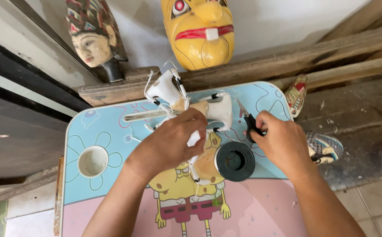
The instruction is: Assembling a small white model or toy by trimming parts with scissors and fitting them together on a small table.
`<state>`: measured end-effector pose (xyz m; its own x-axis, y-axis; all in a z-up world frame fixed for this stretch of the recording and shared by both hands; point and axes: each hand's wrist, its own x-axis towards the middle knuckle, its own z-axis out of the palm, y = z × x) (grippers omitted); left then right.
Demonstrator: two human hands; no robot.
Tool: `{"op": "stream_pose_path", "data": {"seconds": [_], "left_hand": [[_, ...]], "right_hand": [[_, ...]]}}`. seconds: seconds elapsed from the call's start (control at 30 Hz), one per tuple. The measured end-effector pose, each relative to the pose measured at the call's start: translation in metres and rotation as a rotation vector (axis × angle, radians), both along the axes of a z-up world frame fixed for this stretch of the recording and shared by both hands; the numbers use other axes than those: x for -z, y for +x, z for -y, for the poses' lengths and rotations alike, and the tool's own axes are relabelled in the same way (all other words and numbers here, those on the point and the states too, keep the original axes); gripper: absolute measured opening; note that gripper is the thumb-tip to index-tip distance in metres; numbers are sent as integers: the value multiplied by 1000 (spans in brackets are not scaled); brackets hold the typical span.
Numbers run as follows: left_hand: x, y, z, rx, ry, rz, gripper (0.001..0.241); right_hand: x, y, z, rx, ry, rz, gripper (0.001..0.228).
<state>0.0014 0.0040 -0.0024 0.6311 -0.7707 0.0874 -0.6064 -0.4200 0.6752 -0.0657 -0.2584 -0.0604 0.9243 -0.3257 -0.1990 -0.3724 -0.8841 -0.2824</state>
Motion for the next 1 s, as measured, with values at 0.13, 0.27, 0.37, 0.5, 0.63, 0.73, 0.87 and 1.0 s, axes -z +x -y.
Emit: {"op": "stream_pose_path", "data": {"seconds": [0.13,0.27,0.37,0.5,0.63,0.73,0.87,1.0], "left_hand": [[14,1,1,10,-24,4,6],[12,4,1,38,-1,35,4],[14,3,0,32,-8,29,4],[14,3,-2,19,-15,36,6],[20,3,0,39,-19,43,5],[18,6,-1,48,-32,37,9],[23,5,1,55,-24,28,8],[28,6,0,91,-32,2,11]], "right_hand": [[-1,-4,4,75,-94,-38,28],[13,6,7,47,-24,-7,14],[26,10,10,31,38,-32,9],[26,11,8,27,132,-16,6],[20,8,14,-34,175,-47,6],[1,8,3,-82,181,-73,9],[-20,-4,-9,-117,234,-34,17],[13,-11,-18,-284,315,579,20]]}}
